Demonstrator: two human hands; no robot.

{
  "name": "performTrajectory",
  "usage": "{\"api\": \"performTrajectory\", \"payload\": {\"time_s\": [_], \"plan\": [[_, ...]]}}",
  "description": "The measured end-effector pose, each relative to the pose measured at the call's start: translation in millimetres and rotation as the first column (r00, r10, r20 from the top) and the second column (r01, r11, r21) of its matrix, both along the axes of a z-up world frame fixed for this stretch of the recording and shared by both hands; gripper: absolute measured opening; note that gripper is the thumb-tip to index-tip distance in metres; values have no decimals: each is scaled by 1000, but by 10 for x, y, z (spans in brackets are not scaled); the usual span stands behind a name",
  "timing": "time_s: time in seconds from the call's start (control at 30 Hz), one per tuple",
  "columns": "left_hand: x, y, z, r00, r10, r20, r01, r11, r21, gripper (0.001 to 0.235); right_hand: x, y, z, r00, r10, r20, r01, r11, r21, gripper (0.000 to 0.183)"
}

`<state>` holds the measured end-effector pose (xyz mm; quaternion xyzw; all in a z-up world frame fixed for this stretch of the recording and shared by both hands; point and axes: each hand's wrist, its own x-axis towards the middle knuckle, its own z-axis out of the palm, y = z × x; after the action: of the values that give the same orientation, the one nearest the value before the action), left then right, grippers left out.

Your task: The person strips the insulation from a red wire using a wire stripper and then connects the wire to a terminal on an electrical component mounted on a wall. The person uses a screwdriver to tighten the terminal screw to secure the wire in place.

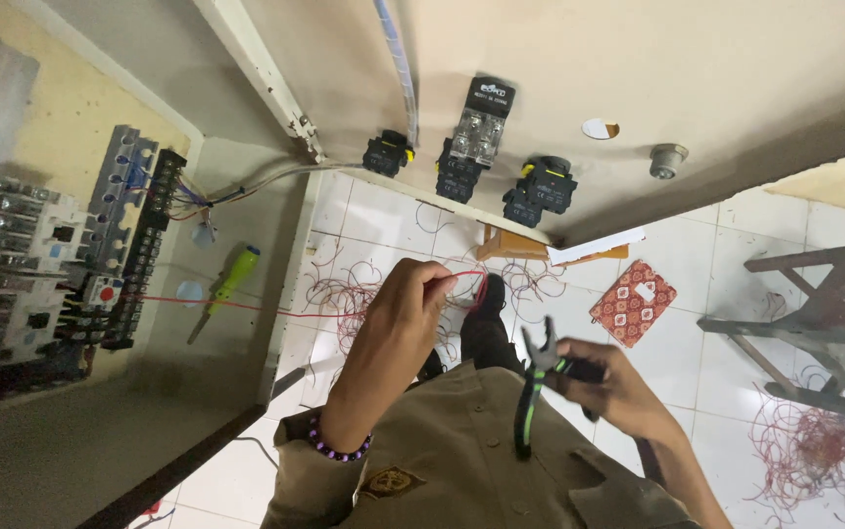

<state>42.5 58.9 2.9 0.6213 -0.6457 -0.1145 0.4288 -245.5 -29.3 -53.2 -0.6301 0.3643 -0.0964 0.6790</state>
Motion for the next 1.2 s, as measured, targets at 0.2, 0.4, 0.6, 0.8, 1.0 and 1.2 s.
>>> {"api": "performTrajectory", "payload": {"time_s": [0.2, 0.4, 0.6, 0.8, 1.0, 1.2], "plan": [[-58, -52, -142, 989, -45, -141, 48, 999, 22, 14, 56, 189, -33, 962, 68, 263, -145, 948, 284, 19], [-112, -55, -68, 983, -41, -179, 41, 999, -4, 14, 260, 339, 62, 903, 23, 429, -263, 820, 508, 33], [-129, 24, 16, 985, -46, -164, 47, 999, 1, 12, 314, 276, 266, 841, 165, 515, -436, 771, 465, 41], [-172, 67, 33, 989, -25, -143, 26, 1000, 7, 11, 435, 423, 414, 951, -42, 307, -76, 929, 362, 38], [-270, 85, 32, 971, -85, -224, 87, 996, -2, 14, 542, 356, 679, 998, -53, -26, 57, 986, 160, 37], [-341, 77, 12, 970, -77, -232, 76, 997, -13, 13, 435, 347, 563, 998, -50, -37, 51, 998, 39, 21]]}}
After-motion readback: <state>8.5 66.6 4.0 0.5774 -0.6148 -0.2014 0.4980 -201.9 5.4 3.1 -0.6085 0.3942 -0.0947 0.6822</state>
